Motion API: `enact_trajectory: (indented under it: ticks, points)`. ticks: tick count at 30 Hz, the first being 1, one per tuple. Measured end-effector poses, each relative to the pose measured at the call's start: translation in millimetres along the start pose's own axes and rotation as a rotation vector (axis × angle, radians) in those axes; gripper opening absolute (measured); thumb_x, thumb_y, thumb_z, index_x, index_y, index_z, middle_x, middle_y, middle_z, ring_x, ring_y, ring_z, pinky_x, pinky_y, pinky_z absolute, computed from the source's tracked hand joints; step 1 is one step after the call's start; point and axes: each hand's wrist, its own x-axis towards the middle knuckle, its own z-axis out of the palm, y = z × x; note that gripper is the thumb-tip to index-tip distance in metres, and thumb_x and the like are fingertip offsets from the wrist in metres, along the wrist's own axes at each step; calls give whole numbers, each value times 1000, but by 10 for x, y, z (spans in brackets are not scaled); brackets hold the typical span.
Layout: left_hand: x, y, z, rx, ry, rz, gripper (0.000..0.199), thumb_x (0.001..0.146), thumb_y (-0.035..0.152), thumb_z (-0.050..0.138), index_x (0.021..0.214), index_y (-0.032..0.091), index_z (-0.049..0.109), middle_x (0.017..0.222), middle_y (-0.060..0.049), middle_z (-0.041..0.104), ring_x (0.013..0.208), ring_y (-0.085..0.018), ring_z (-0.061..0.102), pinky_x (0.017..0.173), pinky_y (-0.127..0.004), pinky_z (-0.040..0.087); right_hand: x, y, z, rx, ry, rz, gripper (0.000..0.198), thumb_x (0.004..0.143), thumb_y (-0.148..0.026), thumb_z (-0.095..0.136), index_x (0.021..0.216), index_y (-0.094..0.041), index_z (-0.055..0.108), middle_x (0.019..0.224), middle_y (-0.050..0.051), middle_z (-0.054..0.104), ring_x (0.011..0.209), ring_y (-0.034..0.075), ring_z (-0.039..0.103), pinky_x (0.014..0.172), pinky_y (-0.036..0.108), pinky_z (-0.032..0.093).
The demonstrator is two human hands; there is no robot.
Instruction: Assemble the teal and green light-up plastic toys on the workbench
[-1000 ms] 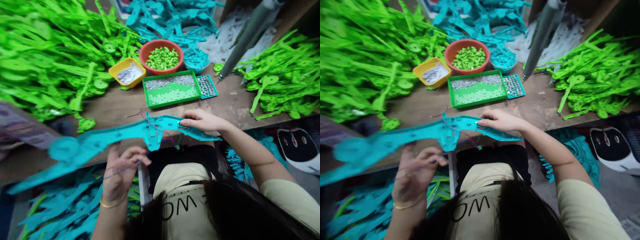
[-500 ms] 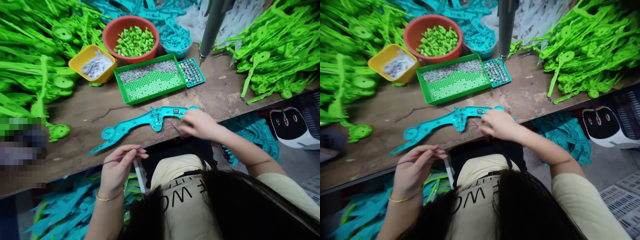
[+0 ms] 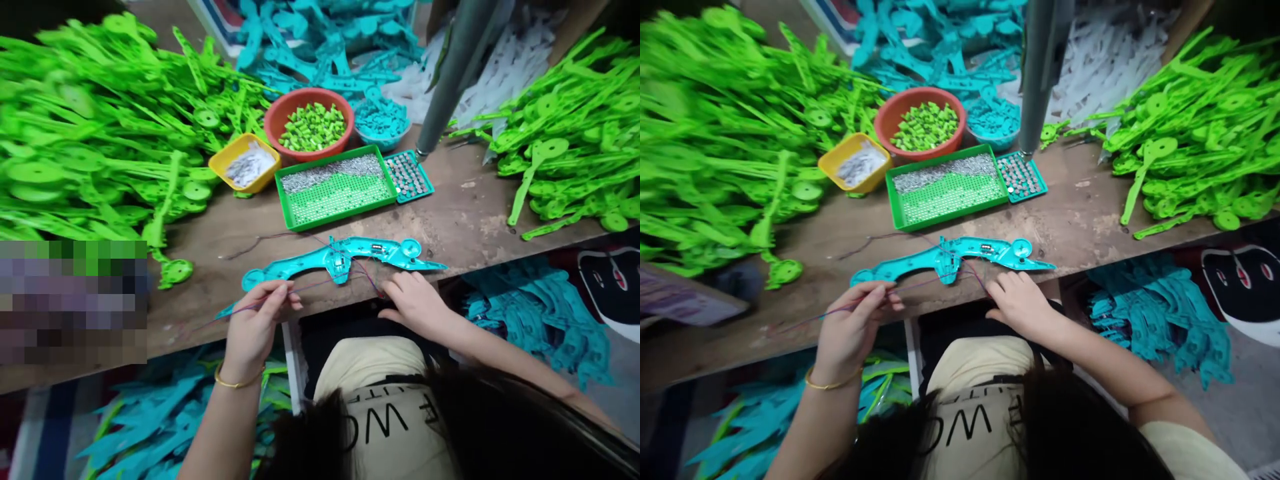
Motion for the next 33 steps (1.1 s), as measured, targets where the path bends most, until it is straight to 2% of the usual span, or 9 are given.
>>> enact_trajectory:
  ticks: [3, 5, 9, 12, 14, 17, 21, 25, 33]
  points:
    - [49, 46, 28, 21, -47, 2, 27, 73, 42, 76, 85, 18, 71, 72, -2, 68, 63, -14, 65, 63, -26, 56, 9, -22, 103, -66, -7, -41, 13, 85, -23, 63, 95, -15, 62, 89, 10, 65, 84, 27, 60, 71, 39, 43]
    - [81, 77, 25, 40, -80, 21, 28, 75, 42, 74, 87, 17, 71, 71, -2, 67, 61, -13, 64, 61, -26, 54, 6, -11, 101, 51, -28, -27, 7, 89, -20, 56, 91, -16, 62, 88, 10, 66, 86, 26, 62, 73, 40, 46]
    - [129, 139, -41, 27, -90, 9, 29, 76, 43, 71, 87, 16, 70, 63, 0, 61, 54, -11, 55, 52, -22, 46, -4, 58, -40, 650, -41, 160, 8, 95, -28, 50, 95, -22, 55, 89, 7, 68, 81, 20, 66, 70, 36, 53]
    - [199, 151, -114, 37, -39, 30, 31, 75, 44, 70, 86, 16, 69, 65, -1, 61, 55, -12, 55, 53, -24, 45, 26, 96, -139, 1111, 94, 358, 16, 92, -38, 55, 102, -25, 53, 85, 3, 68, 71, 16, 67, 61, 31, 56]
    - [301, 138, -157, 207, 42, 136, 31, 74, 44, 70, 89, 17, 69, 74, -2, 64, 62, -13, 57, 60, -26, 47, 67, 113, -186, 1305, 188, 453, 22, 88, -43, 60, 101, -25, 58, 83, 2, 67, 68, 14, 66, 59, 29, 57]
    - [550, 128, -209, 626, 167, 337, 32, 76, 42, 65, 98, 18, 69, 92, -5, 67, 74, -15, 59, 73, -28, 48, 130, 129, -245, 1480, 146, 478, 26, 82, -43, 69, 100, -24, 68, 84, 3, 70, 67, 13, 67, 62, 29, 60]
    - [933, 176, -277, 942, 215, 347, 33, 80, 42, 56, 98, 17, 69, 90, -7, 65, 75, -19, 58, 78, -33, 48, 189, 86, -275, 1604, 61, 383, 28, 78, -37, 74, 104, -26, 72, 91, 4, 72, 71, 13, 70, 67, 30, 62]
    - [1150, 196, -352, 1205, 184, 272, 35, 81, 32, 52, 110, 18, 66, 89, -10, 59, 90, -28, 59, 89, -43, 46, 256, 28, -192, 1635, 58, 411, 29, 81, -42, 71, 104, -26, 72, 87, 4, 74, 70, 14, 71, 68, 32, 62]
    - [1228, 110, -478, 1302, 136, 245, 12, 81, 25, 51, 89, 18, 57, 91, -12, 59, 98, -29, 56, 91, -43, 46, 341, 88, -19, 1669, 189, 403, 27, 81, -37, 73, 106, -28, 73, 88, 3, 76, 74, 14, 72, 76, 32, 61]
